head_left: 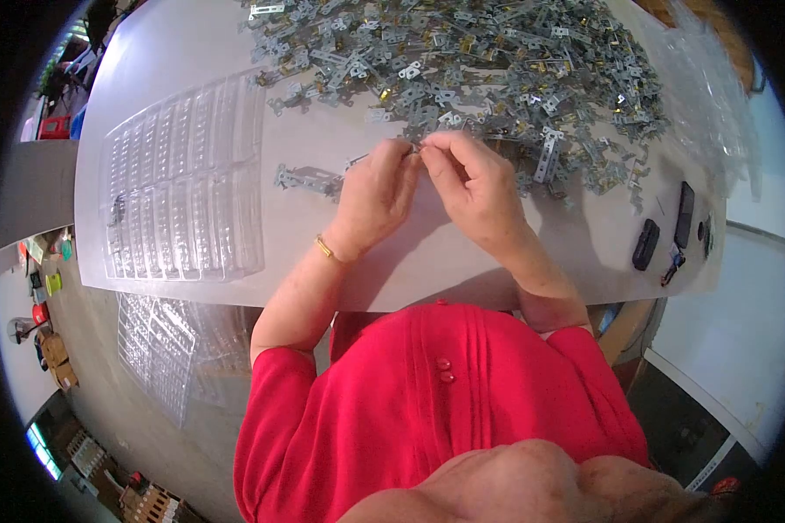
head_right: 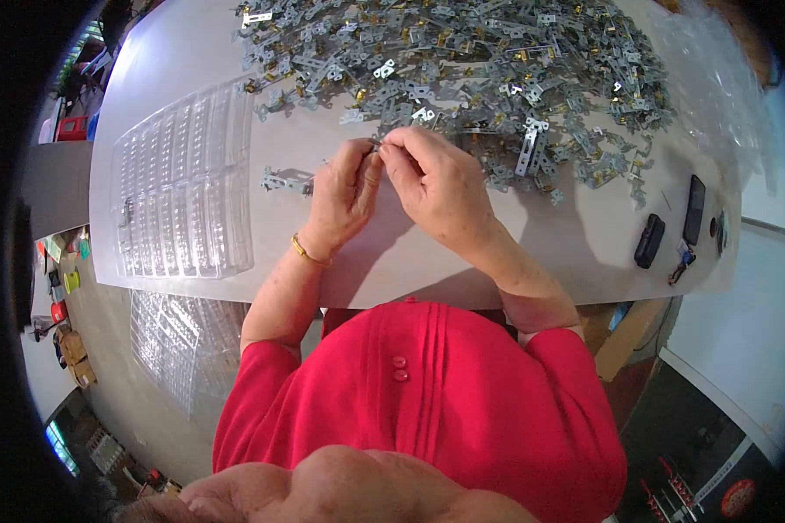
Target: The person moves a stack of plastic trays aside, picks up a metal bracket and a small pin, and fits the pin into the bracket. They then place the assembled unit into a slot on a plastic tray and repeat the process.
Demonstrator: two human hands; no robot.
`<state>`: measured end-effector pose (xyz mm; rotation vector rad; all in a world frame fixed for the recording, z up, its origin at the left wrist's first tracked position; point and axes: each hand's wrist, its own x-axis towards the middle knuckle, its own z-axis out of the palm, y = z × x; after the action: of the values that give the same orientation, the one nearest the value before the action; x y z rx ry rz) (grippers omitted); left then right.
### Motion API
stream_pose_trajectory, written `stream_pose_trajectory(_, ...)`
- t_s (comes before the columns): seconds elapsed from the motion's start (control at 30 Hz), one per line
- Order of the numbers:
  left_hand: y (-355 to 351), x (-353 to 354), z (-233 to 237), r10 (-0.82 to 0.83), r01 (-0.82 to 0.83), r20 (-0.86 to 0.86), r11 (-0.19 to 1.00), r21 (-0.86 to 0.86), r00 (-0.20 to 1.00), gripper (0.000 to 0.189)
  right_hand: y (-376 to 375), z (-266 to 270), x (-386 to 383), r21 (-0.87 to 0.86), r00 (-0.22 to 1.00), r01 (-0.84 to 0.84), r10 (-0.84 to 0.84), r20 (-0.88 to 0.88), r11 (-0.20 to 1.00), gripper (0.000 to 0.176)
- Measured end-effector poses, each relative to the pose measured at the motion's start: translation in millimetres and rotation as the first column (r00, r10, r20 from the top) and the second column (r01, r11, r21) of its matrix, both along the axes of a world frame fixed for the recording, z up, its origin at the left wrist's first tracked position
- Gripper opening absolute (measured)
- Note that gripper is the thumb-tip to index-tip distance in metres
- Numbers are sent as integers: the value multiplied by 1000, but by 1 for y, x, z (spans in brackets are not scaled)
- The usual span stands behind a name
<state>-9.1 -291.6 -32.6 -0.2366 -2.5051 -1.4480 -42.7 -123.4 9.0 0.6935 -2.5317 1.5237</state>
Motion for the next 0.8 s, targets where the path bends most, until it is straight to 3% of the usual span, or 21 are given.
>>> stream_pose_trajectory(0.03, -1, 0, -2, -8, 7, -19, 1000, -19, 1000, 17, -1, -1, -1, 9, 999, 5, -4, -45, 1000, 10)
stream_pose_trajectory(0.13, 0, -1, -4, -80, 78, -46, 996, -37, 996, 17, -1, -2, -11, 65, 904, 59, -26, -426, 996, 10)
stream_pose_trajectory(0.17, 1, -1, -5, -113, 112, -50, 993, -35, 992, 18, -1, -1, -12, -3, 912, 61, -57, -407, 998, 10)
stream_pose_trajectory(0.23, 4, 2, -3, -103, 80, 134, 983, 165, 986, 21, -2, 1, -12, -135, 925, 69, -114, -362, 988, 11)
stream_pose_trajectory(0.27, 4, 4, -2, -110, 49, 226, 965, 259, 968, 23, -1, 1, -10, -186, 965, 74, -118, -234, 980, 11)
stream_pose_trajectory(0.3, 3, 3, 0, -170, -36, 361, 865, 500, 917, 29, 0, 2, -8, -236, 988, 87, -114, -102, 968, 11)
stream_pose_trajectory(0.33, -1, 0, 2, -215, -59, 374, 797, 601, 902, 30, 2, 2, -6, -284, 994, 106, -102, 29, 953, 11)
stream_pose_trajectory(0.4, -9, -4, 6, -310, -114, 380, 625, 772, 872, 30, 5, -3, -4, -204, 991, 88, -65, 116, 975, 10)
stream_pose_trajectory(0.63, -8, -5, 5, -340, -151, 339, 476, 867, 877, 32, 1, -4, -2, -89, 995, 39, -31, 97, 995, 10)
stream_pose_trajectory(0.8, -10, -4, 3, -335, -120, 327, 514, 849, 884, 31, 2, 0, -2, -46, 991, 31, -25, 134, 998, 10)
